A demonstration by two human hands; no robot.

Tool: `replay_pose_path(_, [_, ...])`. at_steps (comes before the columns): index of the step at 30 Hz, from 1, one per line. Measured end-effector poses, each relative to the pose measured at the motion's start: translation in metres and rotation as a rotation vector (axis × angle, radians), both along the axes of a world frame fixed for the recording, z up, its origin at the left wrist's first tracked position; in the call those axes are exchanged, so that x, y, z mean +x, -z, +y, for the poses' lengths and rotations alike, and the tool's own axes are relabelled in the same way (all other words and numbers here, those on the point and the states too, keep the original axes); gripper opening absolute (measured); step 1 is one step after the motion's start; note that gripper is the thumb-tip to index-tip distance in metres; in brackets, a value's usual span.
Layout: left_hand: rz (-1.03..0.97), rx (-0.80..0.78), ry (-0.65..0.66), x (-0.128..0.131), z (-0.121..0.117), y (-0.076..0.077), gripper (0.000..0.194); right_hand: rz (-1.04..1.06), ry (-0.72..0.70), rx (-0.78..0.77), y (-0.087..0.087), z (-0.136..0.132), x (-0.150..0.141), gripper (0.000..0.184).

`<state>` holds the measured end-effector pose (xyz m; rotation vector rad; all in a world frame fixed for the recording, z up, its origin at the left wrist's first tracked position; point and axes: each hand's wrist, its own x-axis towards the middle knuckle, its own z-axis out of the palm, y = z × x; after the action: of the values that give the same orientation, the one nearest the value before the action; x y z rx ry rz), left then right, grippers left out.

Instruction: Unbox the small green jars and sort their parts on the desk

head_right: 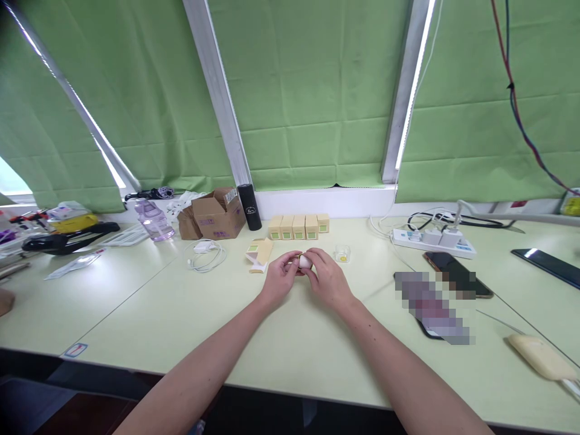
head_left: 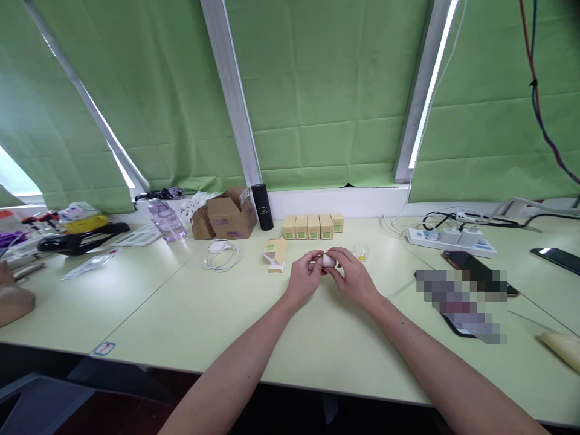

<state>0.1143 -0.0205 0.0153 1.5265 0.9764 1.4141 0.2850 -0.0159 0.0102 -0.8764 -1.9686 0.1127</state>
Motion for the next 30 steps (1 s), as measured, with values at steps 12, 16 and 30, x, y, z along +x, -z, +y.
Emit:
replay_pose_path(12, [0.158,0.042,-0.077,0.0015,0.0020,0.0017,0.030,-0.020,0.015,0.027,-0.0007,0.0013,-0.0020,0.026])
replay_pose_path(16, [0.163,0.044,-0.082,0.0027,0.0020,0.0003,0.027,-0.037,0.036,0.018,-0.0002,0.0013,-0.0038,0.024])
replay_pose_path(30, [0.159,0.021,-0.110,0.0039,0.0046,-0.0003,0.020,-0.063,0.077,0.008,0.0013,0.0040,-0.0087,0.020])
